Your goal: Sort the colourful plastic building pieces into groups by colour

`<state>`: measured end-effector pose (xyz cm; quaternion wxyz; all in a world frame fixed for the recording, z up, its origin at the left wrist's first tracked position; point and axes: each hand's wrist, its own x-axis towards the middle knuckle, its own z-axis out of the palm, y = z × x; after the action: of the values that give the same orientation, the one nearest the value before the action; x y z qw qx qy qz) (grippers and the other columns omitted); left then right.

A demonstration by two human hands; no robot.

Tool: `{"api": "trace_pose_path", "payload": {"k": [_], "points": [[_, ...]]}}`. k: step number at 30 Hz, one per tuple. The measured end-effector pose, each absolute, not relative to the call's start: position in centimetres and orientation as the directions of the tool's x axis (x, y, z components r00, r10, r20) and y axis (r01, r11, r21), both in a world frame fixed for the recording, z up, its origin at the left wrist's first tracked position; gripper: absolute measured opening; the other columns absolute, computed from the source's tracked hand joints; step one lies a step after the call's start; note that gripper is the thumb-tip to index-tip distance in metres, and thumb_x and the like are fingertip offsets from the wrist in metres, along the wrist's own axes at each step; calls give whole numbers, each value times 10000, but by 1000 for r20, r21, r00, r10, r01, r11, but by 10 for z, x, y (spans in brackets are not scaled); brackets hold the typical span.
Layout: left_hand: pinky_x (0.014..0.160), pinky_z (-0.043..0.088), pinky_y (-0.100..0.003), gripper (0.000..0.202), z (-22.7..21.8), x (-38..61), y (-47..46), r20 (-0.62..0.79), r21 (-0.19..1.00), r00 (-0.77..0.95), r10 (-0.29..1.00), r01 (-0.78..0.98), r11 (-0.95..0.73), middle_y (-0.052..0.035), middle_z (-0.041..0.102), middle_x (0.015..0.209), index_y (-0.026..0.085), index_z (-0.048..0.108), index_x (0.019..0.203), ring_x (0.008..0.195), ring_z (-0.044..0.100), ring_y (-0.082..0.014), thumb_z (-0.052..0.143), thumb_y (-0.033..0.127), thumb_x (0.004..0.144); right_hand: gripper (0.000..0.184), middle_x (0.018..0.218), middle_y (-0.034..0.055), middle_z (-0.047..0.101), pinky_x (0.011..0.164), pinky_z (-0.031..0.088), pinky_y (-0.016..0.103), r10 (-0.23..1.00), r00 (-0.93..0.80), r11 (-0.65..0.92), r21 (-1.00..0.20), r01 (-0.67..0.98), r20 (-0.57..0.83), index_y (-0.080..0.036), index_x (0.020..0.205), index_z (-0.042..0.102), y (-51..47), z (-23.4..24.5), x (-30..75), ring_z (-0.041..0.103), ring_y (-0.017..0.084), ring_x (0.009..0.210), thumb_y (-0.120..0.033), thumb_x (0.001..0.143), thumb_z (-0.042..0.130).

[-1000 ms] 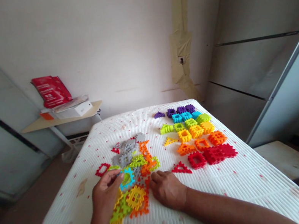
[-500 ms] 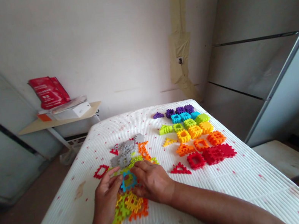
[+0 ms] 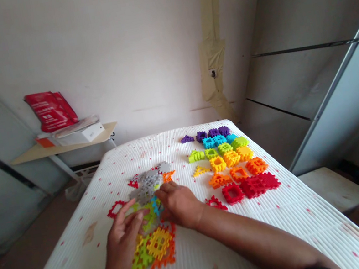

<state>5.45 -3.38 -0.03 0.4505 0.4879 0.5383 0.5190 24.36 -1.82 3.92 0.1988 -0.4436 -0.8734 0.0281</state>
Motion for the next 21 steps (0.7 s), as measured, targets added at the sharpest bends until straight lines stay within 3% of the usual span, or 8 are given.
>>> {"api": "trace_pose_path", "payload": {"k": [2, 6, 8, 13, 21], "points": [[575, 468, -229, 606, -2, 46, -30, 46, 996, -198, 979, 82, -30, -50, 674, 844, 170, 508, 1200, 685, 604, -149, 642, 467, 688, 427, 1156, 101, 576, 842, 452, 300, 828, -453, 531, -199, 824, 331, -161, 1168, 531, 6, 52, 273, 522, 212, 1048, -239, 760, 629], [568, 448, -217, 523, -4, 29, -23, 60, 993, -347, 936, 120, -19, -52, 687, 847, 171, 588, 1103, 721, 606, -158, 647, 468, 677, 438, 1181, 95, 590, 858, 429, 268, 958, -114, 134, -59, 989, 261, -182, 1207, 547, 69, 74, 350, 531, 211, 1077, -291, 788, 616], [559, 443, -218, 509, -4, 25, -20, 57, 992, -383, 922, 124, -10, -55, 692, 852, 167, 610, 1070, 727, 607, -164, 654, 468, 662, 426, 1152, 107, 613, 844, 431, 274, 973, -40, 48, -31, 998, 229, -174, 1188, 573, 96, 77, 384, 556, 225, 1048, -278, 778, 621], [568, 462, -243, 508, -3, 23, -17, 30, 990, -416, 909, 140, 31, -67, 699, 847, 148, 641, 1006, 714, 610, -177, 663, 478, 620, 444, 1148, 81, 632, 788, 443, 265, 989, 46, -49, 16, 999, 141, -215, 1172, 599, 136, 66, 430, 588, 220, 1009, -286, 737, 648], [562, 476, -244, 463, -1, 18, -16, 31, 983, -457, 889, 176, 57, -58, 706, 858, 165, 657, 971, 715, 622, -181, 650, 460, 614, 445, 1138, 62, 643, 756, 441, 261, 997, 40, -43, 44, 998, 63, -252, 1169, 607, 157, 52, 441, 603, 218, 985, -286, 727, 650]]}}
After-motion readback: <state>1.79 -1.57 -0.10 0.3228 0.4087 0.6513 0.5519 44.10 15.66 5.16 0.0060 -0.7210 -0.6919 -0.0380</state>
